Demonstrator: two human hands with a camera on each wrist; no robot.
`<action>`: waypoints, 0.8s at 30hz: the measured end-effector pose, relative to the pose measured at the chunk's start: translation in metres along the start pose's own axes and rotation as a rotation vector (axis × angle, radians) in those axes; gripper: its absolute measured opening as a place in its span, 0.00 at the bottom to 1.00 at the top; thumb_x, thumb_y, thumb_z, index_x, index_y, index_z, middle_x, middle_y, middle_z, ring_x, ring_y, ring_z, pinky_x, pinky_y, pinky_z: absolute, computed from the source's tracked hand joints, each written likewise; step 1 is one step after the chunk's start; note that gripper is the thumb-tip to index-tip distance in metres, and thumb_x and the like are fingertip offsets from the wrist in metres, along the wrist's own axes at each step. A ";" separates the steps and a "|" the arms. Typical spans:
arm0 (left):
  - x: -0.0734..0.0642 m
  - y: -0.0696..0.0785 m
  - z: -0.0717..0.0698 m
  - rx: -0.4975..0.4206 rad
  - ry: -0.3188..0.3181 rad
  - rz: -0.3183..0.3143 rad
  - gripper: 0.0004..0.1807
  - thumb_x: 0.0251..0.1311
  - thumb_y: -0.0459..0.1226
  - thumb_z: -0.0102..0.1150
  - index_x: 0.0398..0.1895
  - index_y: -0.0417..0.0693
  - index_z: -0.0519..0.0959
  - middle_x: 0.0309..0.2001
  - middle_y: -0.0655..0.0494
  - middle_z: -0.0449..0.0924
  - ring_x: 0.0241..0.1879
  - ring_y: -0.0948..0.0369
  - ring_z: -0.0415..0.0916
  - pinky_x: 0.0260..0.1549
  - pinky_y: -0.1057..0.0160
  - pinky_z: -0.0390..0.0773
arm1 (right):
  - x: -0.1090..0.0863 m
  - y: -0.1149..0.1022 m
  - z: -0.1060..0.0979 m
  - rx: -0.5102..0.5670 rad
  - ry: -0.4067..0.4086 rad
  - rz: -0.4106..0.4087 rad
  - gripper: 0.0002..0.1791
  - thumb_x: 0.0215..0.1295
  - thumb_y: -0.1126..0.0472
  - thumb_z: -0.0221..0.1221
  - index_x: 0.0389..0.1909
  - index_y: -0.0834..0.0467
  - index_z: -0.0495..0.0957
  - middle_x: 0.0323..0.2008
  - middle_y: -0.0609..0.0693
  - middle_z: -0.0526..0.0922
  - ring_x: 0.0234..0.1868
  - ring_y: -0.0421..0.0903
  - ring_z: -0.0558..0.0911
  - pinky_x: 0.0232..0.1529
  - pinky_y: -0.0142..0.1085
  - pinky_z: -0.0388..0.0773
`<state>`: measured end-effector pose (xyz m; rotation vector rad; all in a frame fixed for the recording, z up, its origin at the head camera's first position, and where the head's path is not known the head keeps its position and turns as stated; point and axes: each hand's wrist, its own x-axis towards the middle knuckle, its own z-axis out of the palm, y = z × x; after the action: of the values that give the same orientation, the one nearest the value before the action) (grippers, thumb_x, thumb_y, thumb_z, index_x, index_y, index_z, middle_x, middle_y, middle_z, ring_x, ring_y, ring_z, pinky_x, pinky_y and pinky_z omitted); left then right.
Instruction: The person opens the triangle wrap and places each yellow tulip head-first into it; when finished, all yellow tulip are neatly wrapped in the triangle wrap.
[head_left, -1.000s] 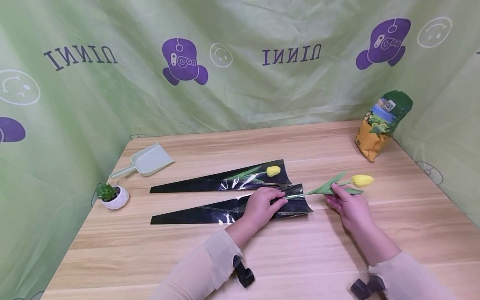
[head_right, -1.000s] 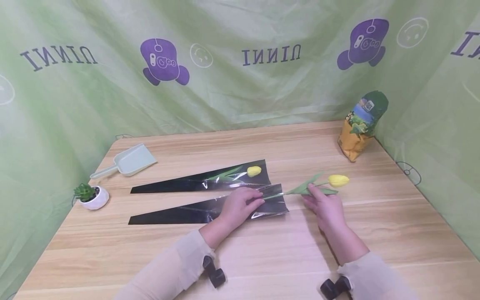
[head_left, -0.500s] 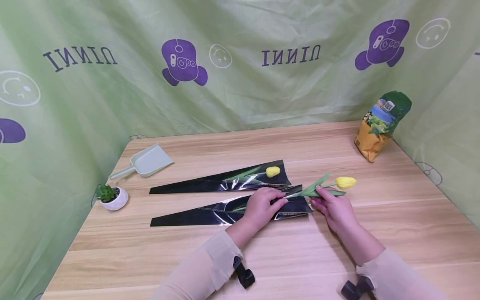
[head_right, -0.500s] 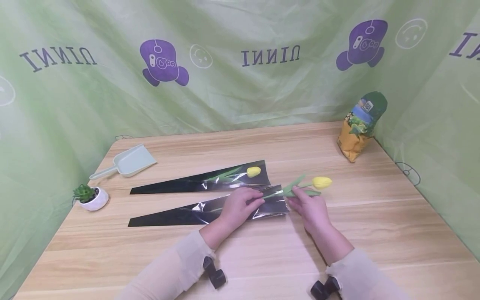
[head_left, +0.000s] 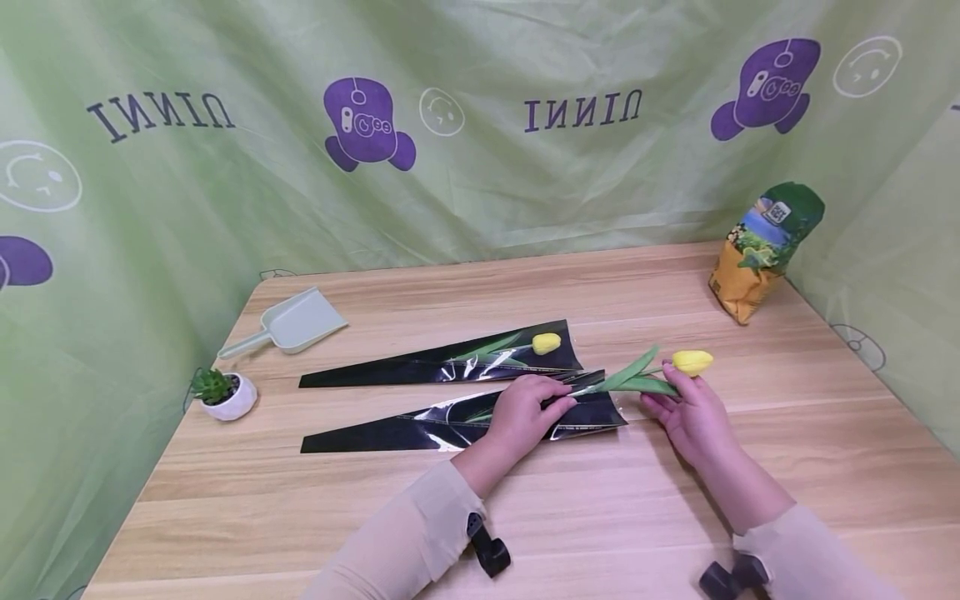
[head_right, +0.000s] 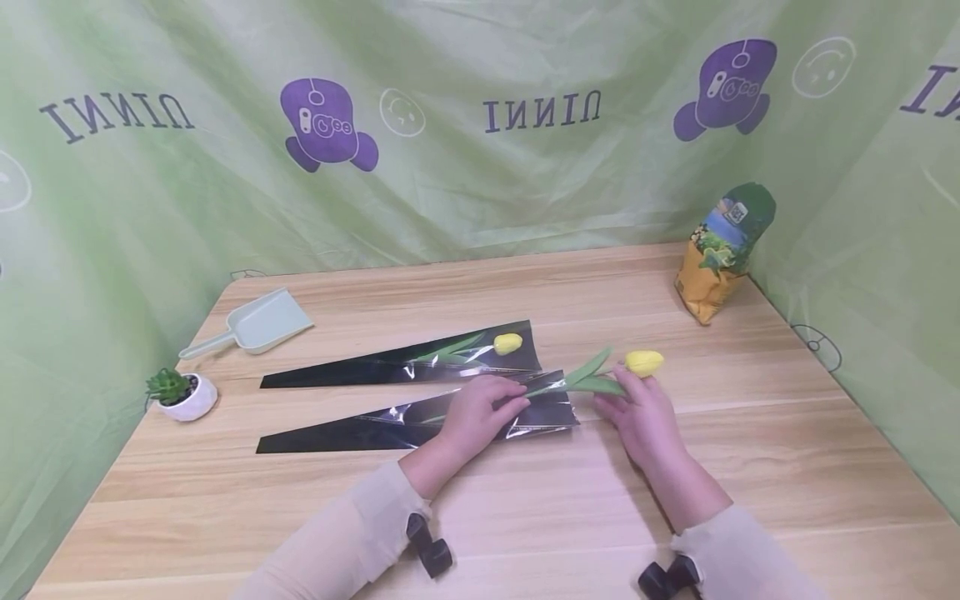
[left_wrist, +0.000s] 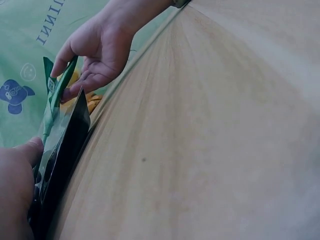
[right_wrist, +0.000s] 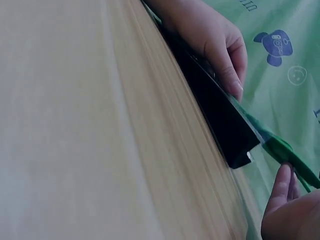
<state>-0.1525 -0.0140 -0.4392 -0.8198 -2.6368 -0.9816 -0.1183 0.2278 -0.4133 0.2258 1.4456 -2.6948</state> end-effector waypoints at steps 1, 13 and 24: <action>0.000 0.000 0.000 -0.002 0.001 0.001 0.13 0.64 0.46 0.61 0.46 0.52 0.87 0.46 0.58 0.87 0.52 0.60 0.81 0.56 0.63 0.77 | 0.000 -0.001 -0.003 0.018 -0.019 -0.008 0.02 0.76 0.59 0.49 0.43 0.52 0.69 0.34 0.45 0.87 0.36 0.39 0.86 0.41 0.30 0.84; -0.001 -0.001 0.000 0.000 -0.004 0.005 0.13 0.64 0.46 0.62 0.45 0.52 0.87 0.45 0.58 0.87 0.52 0.59 0.81 0.56 0.63 0.77 | 0.004 -0.026 -0.044 -0.029 -0.208 -0.030 0.12 0.79 0.59 0.41 0.46 0.54 0.74 0.42 0.49 0.87 0.45 0.42 0.87 0.47 0.34 0.85; -0.001 -0.002 0.001 0.001 0.003 0.011 0.13 0.63 0.46 0.62 0.45 0.52 0.87 0.45 0.58 0.87 0.52 0.60 0.81 0.56 0.63 0.78 | 0.012 -0.047 -0.069 -0.243 -0.268 -0.014 0.17 0.76 0.67 0.46 0.46 0.48 0.82 0.42 0.43 0.87 0.42 0.39 0.87 0.44 0.27 0.84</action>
<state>-0.1527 -0.0144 -0.4414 -0.8317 -2.6272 -0.9773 -0.1305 0.3119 -0.4143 -0.1550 1.6670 -2.4117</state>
